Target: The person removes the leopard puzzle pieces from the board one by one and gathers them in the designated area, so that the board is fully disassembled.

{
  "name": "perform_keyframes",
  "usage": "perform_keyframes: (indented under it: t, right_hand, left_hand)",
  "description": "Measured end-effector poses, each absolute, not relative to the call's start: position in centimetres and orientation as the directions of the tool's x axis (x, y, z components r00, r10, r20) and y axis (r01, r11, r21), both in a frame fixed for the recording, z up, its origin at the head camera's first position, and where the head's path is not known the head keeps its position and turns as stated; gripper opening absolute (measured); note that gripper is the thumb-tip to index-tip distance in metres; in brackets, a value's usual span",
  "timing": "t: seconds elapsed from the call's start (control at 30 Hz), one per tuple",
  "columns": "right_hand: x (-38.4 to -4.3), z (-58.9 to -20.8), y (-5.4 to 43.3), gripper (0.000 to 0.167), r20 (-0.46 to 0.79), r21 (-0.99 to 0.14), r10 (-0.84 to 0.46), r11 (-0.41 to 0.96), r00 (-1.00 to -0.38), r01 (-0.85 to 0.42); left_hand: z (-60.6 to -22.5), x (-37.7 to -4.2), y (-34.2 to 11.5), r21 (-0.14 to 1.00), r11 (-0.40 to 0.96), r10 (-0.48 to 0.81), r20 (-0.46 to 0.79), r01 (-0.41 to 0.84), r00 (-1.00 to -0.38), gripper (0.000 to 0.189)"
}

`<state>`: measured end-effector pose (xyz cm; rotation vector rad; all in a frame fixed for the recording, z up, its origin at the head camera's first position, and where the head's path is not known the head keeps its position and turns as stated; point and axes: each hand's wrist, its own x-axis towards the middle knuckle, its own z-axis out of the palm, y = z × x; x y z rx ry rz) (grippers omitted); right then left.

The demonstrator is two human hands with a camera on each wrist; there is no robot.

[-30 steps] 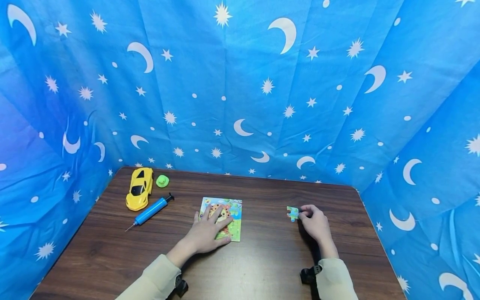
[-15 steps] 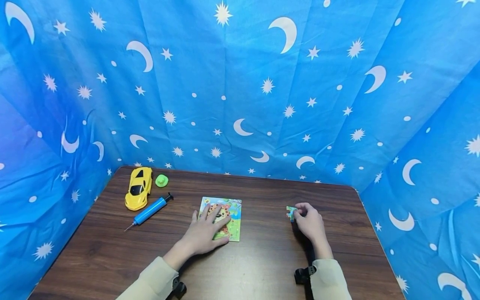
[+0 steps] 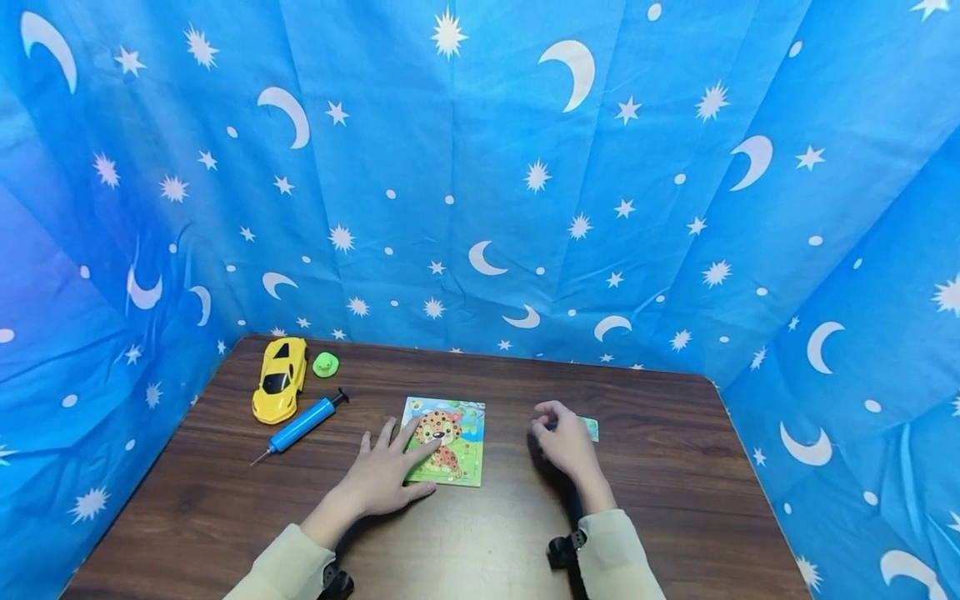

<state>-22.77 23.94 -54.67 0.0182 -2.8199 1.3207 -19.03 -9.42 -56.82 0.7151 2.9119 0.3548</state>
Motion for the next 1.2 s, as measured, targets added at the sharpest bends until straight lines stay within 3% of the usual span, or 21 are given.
perform_keyframes:
  t: [0.57,1.2]
  right_hand:
    - [-23.8,-55.2,13.9,0.029,-0.066,-0.772,-0.148,0.634,-0.987,-0.043]
    - [-24.2,-55.4,11.5,0.031,-0.084,-0.732,-0.061,0.681,-0.995,0.020]
  left_hand:
    - [-57.0,-18.8,-9.5,0.256,0.867,0.455,-0.058,0.427,-0.889,0.064]
    - [-57.0,-18.8,-9.4,0.252,0.866,0.453,-0.032,0.431,-0.891,0.064]
